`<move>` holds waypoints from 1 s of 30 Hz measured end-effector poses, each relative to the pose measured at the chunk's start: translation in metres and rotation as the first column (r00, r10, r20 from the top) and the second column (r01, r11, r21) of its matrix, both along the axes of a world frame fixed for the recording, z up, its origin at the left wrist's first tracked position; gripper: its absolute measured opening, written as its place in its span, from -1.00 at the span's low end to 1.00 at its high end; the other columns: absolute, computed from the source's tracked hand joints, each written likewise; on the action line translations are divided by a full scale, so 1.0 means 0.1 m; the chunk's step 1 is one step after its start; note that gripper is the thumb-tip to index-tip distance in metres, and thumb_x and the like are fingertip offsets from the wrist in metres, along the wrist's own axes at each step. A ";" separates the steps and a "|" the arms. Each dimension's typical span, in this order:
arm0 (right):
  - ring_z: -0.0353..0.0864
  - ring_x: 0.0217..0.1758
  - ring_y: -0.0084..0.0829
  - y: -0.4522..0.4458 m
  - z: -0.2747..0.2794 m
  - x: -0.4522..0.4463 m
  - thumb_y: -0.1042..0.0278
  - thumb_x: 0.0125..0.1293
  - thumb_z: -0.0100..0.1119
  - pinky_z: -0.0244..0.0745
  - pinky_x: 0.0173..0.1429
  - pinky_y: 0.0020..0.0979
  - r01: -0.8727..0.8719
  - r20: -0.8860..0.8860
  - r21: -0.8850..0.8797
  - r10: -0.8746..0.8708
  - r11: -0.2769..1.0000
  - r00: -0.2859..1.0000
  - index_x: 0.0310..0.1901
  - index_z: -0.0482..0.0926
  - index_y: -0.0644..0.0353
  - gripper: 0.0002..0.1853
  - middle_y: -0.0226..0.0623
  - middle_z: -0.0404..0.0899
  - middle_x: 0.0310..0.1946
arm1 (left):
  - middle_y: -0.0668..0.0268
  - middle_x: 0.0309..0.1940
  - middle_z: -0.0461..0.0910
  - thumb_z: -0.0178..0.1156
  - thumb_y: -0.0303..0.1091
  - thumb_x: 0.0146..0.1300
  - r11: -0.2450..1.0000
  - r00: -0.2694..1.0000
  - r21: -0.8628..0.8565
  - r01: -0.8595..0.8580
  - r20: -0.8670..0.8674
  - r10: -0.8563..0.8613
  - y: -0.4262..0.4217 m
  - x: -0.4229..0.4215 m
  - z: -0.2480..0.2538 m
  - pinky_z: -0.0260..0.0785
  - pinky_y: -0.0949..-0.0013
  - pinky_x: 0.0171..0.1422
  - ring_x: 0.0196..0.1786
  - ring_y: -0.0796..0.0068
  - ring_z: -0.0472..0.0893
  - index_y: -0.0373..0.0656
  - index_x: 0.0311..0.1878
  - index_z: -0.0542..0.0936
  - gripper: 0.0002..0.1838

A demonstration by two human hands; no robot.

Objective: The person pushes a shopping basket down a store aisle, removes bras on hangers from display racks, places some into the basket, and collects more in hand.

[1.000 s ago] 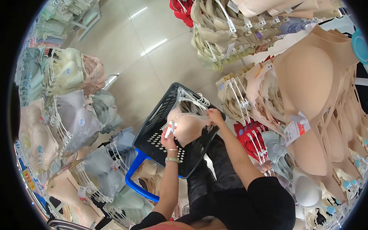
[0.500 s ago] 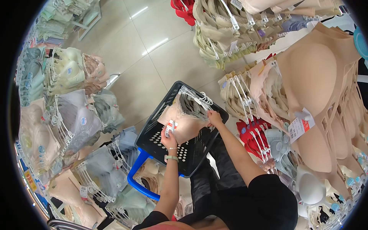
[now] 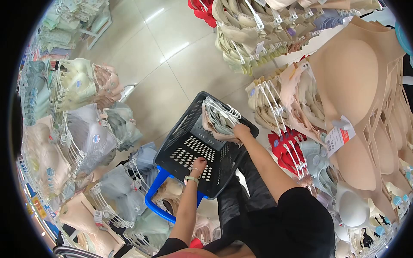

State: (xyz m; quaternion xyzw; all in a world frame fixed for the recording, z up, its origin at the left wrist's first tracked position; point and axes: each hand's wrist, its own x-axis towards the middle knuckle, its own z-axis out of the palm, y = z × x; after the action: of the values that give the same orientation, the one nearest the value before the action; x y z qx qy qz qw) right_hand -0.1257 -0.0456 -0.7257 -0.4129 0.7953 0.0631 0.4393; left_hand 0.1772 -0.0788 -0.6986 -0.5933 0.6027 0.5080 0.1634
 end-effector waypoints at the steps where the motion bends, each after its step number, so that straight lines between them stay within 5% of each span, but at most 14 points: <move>1: 0.63 -0.25 -0.14 -0.05 0.15 0.04 0.22 0.22 -0.04 0.50 -0.25 -0.17 0.006 0.000 0.006 -0.006 1.000 1.000 -0.30 0.62 0.21 -0.72 -0.13 0.63 -0.37 | 0.10 -0.39 0.62 0.10 -0.29 0.04 0.995 0.997 -0.049 0.082 -0.003 -0.082 0.07 -0.02 0.04 0.43 0.27 -0.10 -0.24 0.17 0.61 -0.26 -0.17 0.54 -0.69; 3: 0.65 -0.42 -0.21 -0.20 0.40 0.13 0.25 0.10 0.07 0.47 -0.39 -0.17 -0.273 -0.179 0.318 0.340 0.908 0.923 -0.35 0.64 0.19 -0.77 -0.20 0.64 -0.43 | 0.05 -0.24 0.59 0.10 -0.25 0.06 0.981 0.979 0.027 0.193 0.059 -0.194 0.15 -0.03 0.03 0.38 0.22 0.04 -0.10 0.08 0.56 -0.18 -0.10 0.53 -0.66; 5: 0.62 -0.53 -0.33 -0.15 0.25 0.24 0.38 0.05 0.07 0.43 -0.46 -0.18 -0.399 -0.225 0.320 0.478 0.859 0.849 -0.25 0.61 0.18 -0.78 -0.31 0.62 -0.55 | 0.03 -0.18 0.57 0.10 -0.24 0.06 0.951 0.940 0.071 0.301 0.147 -0.308 0.23 -0.05 0.02 0.36 0.18 0.08 -0.05 0.05 0.53 -0.15 -0.10 0.54 -0.67; 7: 0.61 -0.54 -0.32 -0.03 0.05 0.34 0.37 0.07 0.05 0.42 -0.49 -0.17 -0.333 -0.416 0.235 0.404 0.913 0.814 -0.14 0.52 0.18 -0.72 -0.24 0.62 -0.54 | 0.01 -0.17 0.56 0.10 -0.23 0.06 0.942 0.931 0.086 0.324 0.150 -0.334 0.27 -0.06 -0.02 0.36 0.17 0.09 -0.05 0.04 0.53 -0.16 -0.12 0.55 -0.67; 8: 0.60 -0.54 -0.21 0.08 0.01 0.31 0.38 0.12 -0.01 0.43 -0.46 -0.11 -0.235 -0.383 0.055 0.238 0.970 0.893 -0.10 0.44 0.21 -0.71 -0.15 0.60 -0.55 | 0.01 -0.19 0.57 0.10 -0.24 0.05 0.953 0.945 0.060 0.297 0.125 -0.302 0.28 -0.06 -0.05 0.36 0.18 0.08 -0.06 0.04 0.53 -0.17 -0.14 0.55 -0.68; 9: 0.60 -0.54 -0.21 0.16 0.05 0.27 0.38 0.12 -0.01 0.43 -0.46 -0.11 -0.232 -0.386 0.059 0.236 0.971 0.892 -0.10 0.44 0.21 -0.71 -0.15 0.60 -0.55 | 0.01 -0.21 0.57 0.10 -0.24 0.04 0.963 0.958 0.034 0.268 0.101 -0.270 0.29 -0.07 -0.06 0.37 0.18 0.06 -0.08 0.04 0.54 -0.18 -0.15 0.56 -0.69; 10: 0.58 -0.55 -0.12 0.23 0.14 0.21 0.39 0.13 -0.04 0.43 -0.44 -0.06 0.021 -0.315 -0.158 -0.071 0.987 0.946 -0.15 0.43 0.23 -0.76 -0.13 0.60 -0.56 | 0.01 -0.27 0.59 0.10 -0.26 0.04 0.975 0.971 0.023 0.223 0.085 -0.224 0.29 -0.10 -0.04 0.38 0.18 0.02 -0.13 0.04 0.56 -0.20 -0.19 0.57 -0.71; 12: 0.54 -0.39 0.03 0.37 0.47 0.02 0.39 0.12 -0.04 0.41 -0.24 0.00 0.437 -0.099 -0.414 -0.516 0.799 0.851 -0.25 0.39 0.31 -0.80 -0.04 0.56 -0.45 | 0.01 -0.28 0.59 0.10 -0.26 0.04 0.976 0.976 -0.010 0.216 0.034 -0.216 0.26 -0.11 0.01 0.39 0.18 0.01 -0.15 0.05 0.56 -0.21 -0.20 0.57 -0.71; 14: 0.46 -0.18 -0.02 0.63 0.57 -0.15 0.42 0.06 0.04 0.37 -0.08 -0.08 0.434 -0.239 -0.690 -0.748 0.580 0.620 -0.25 0.36 0.30 -0.78 0.01 0.46 -0.26 | 0.02 -0.30 0.59 0.09 -0.28 0.05 0.977 0.977 -0.037 0.210 -0.015 -0.211 0.20 -0.14 0.08 0.40 0.19 -0.01 -0.17 0.05 0.57 -0.22 -0.21 0.57 -0.72; 17: 0.35 -0.05 -0.03 1.04 0.80 -0.51 0.42 0.02 0.12 0.28 0.04 -0.13 0.456 -0.327 -0.666 -0.781 0.590 0.532 -0.18 0.35 0.29 -0.69 0.04 0.35 -0.15 | 0.02 -0.30 0.59 0.09 -0.29 0.05 0.967 0.970 -0.072 0.243 0.019 -0.242 0.11 -0.15 0.17 0.39 0.19 -0.01 -0.17 0.04 0.57 -0.22 -0.20 0.57 -0.72; 21: 0.39 -0.09 0.00 1.40 0.57 -0.73 0.34 0.03 0.17 0.33 -0.01 -0.12 0.344 -0.389 -0.661 -0.697 0.667 0.603 -0.14 0.34 0.29 -0.63 0.04 0.38 -0.18 | 0.04 -0.27 0.59 0.10 -0.30 0.06 0.957 0.963 -0.113 0.269 0.020 -0.268 0.03 0.00 0.18 0.39 0.21 -0.01 -0.15 0.07 0.57 -0.23 -0.21 0.57 -0.74; 23: 0.47 -0.16 0.04 1.47 0.42 -0.77 0.31 0.12 0.10 0.39 -0.12 -0.05 0.484 -0.217 -0.526 -0.660 0.700 0.719 -0.16 0.37 0.30 -0.70 0.09 0.46 -0.25 | 0.05 -0.30 0.60 0.12 -0.30 0.05 0.964 0.973 -0.133 0.231 0.028 -0.230 0.03 0.05 0.27 0.40 0.23 -0.03 -0.17 0.10 0.58 -0.25 -0.23 0.57 -0.74; 27: 0.53 -0.23 0.07 1.48 0.23 -0.78 0.27 0.21 -0.01 0.42 -0.18 -0.01 0.566 -0.152 -0.419 -0.669 0.710 0.727 -0.19 0.40 0.30 -0.75 0.12 0.52 -0.32 | 0.05 -0.31 0.60 0.13 -0.28 0.04 0.980 0.985 -0.114 0.165 0.061 -0.159 0.05 0.30 0.34 0.41 0.22 -0.02 -0.19 0.14 0.59 -0.22 -0.21 0.57 -0.73; 30: 0.52 -0.17 0.11 1.31 0.42 -0.72 0.22 0.25 -0.11 0.41 -0.10 -0.02 0.657 -0.186 -0.315 -0.724 0.685 0.665 -0.21 0.45 0.31 -0.70 0.17 0.52 -0.30 | 0.08 -0.17 0.54 0.18 -0.21 -0.01 0.875 0.930 -0.385 0.293 0.326 -0.168 -0.03 0.45 0.89 0.35 0.13 0.07 -0.02 0.08 0.48 -0.21 -0.25 0.58 -0.69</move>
State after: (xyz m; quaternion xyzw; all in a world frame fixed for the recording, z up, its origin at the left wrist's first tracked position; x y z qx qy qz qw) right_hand -0.1974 0.0852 -0.6839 -0.1101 0.9503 -0.1370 0.2568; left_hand 0.2217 -0.0819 -0.6094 -0.6040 0.7364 0.2502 0.1739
